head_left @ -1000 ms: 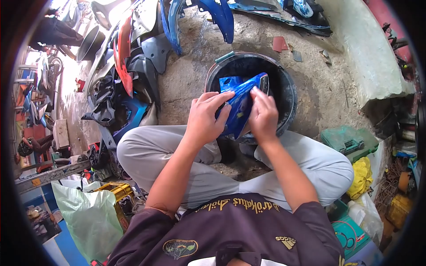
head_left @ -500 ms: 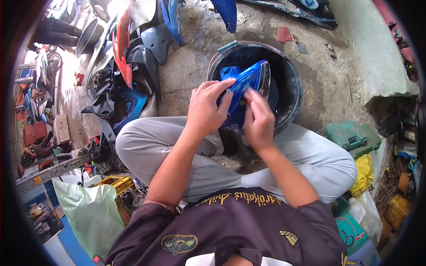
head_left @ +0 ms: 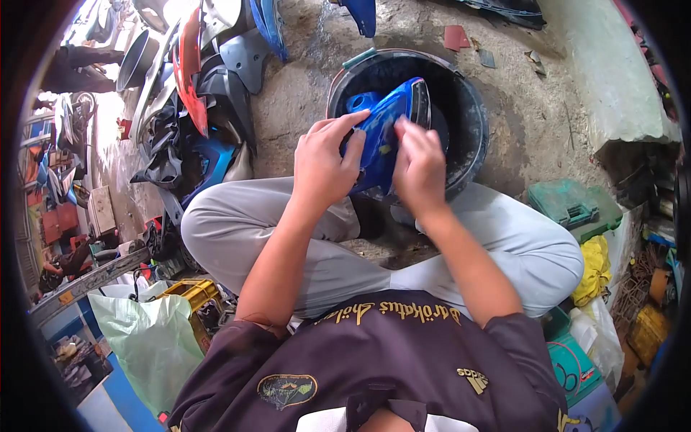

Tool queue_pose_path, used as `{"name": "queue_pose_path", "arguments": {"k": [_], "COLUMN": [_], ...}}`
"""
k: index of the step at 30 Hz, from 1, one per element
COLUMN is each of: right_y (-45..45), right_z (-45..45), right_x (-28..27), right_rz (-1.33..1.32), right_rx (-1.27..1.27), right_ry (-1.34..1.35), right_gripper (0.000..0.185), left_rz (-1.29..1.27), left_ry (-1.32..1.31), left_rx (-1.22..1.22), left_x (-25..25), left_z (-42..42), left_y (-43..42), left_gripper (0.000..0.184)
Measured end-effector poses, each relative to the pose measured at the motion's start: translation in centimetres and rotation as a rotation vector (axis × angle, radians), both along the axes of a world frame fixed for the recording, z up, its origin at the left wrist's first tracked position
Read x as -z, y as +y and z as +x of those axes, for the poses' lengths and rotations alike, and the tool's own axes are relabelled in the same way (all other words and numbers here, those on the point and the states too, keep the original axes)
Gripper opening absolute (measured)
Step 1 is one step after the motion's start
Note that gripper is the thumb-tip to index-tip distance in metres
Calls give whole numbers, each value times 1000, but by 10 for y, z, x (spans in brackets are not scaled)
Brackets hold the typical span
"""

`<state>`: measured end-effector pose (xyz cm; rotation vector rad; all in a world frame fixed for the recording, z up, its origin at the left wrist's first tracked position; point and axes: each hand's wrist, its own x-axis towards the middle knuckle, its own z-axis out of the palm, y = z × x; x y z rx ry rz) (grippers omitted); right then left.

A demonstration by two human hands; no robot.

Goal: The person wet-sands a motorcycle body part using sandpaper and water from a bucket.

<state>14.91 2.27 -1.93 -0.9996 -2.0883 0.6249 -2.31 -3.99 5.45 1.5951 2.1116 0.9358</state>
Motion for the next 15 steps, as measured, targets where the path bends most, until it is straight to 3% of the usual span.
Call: {"name": "queue_pose_path", "arguments": {"k": [4,7,10,15], "right_y": [-27,10,25,-16], "right_z": [5,-1,2,-7], "right_x": [-6,-2,-7,-22], "right_rz": [-2,-30,-264,-17], "right_rx": [-38,76,75,-78], "right_ry": [49,52,153,114], "right_gripper": [27,27,21,17], "left_rz": [-24,2,4,52], "left_ry": [-41,-35,-37,-61], "left_rx": [22,19,7,23], "left_x": [-1,4,4,6], "left_z": [-6,-6,-6,-8], "left_y": [1,2,2,2], "left_gripper": [34,33,32,31]}}
